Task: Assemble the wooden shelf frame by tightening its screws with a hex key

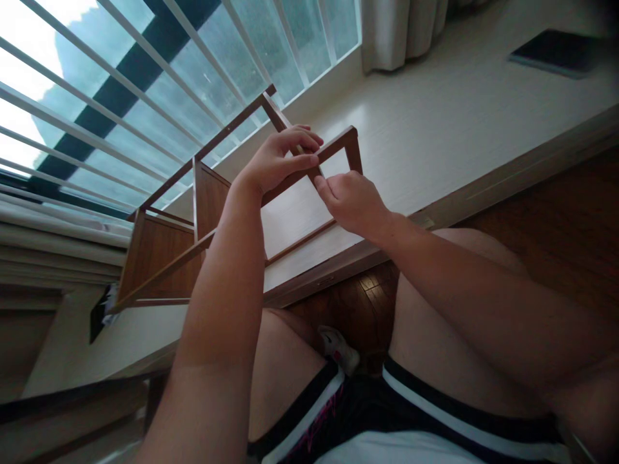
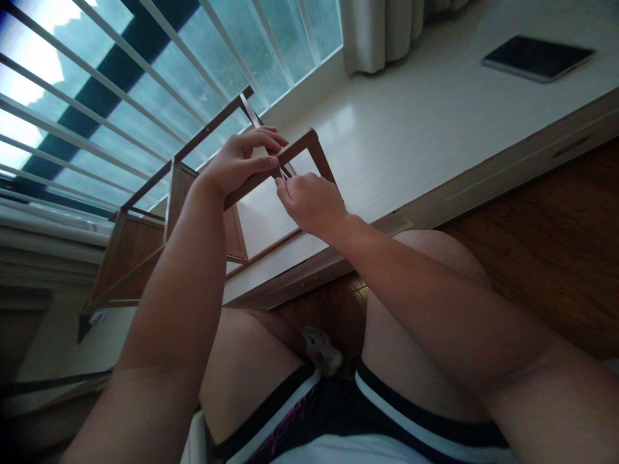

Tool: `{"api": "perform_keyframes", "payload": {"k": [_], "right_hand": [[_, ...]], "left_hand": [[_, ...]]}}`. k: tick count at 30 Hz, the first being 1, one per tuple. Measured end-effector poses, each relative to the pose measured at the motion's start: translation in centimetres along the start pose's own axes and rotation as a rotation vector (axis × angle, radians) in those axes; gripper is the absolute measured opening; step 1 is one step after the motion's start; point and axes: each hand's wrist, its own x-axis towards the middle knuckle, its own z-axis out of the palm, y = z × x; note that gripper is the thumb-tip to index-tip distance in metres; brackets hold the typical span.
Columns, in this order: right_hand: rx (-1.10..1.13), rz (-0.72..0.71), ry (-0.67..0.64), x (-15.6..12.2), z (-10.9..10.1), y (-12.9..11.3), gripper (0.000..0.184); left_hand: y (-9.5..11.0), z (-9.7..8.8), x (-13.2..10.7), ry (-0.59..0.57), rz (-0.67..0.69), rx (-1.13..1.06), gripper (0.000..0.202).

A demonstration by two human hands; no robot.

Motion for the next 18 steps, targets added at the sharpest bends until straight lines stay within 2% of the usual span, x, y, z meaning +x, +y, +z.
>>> {"api": "perform_keyframes", "payload": {"k": [2,4,10,12,15,18], "right_hand": [[0.013,0.007,-0.014,0.1,0.2,0.0,0.048],[0.208,0.042,-0.061,0.1,0.6,-0.1,0.05],[1.298,0.258,-0.371,-0.4,0.8,-1.3,0.05],[1.58,0.315,-0.455,-0.7,0.5,-1.7,0.047],[1.832,0.349,-0.513,-0.9,0.4,-1.9,0.047],[1.946,0.334,-0.549,-1.0,0.5,-1.9,0.049]], "left_hand": [[0.1,0.0,0.0,0.002,-0.002,0.005,0.023],[0.1,0.0,0.0,-0.001,0.002,0.002,0.022],[-0.1,0.0,0.0,-0.007,0.025,-0.008,0.019],[-0.1,0.0,0.0,-0.007,0.035,-0.009,0.018],[0.0,0.1,0.0,-0.002,0.036,-0.016,0.017],[0.1,0.1,0.1,-0.002,0.039,-0.026,0.017]]}}
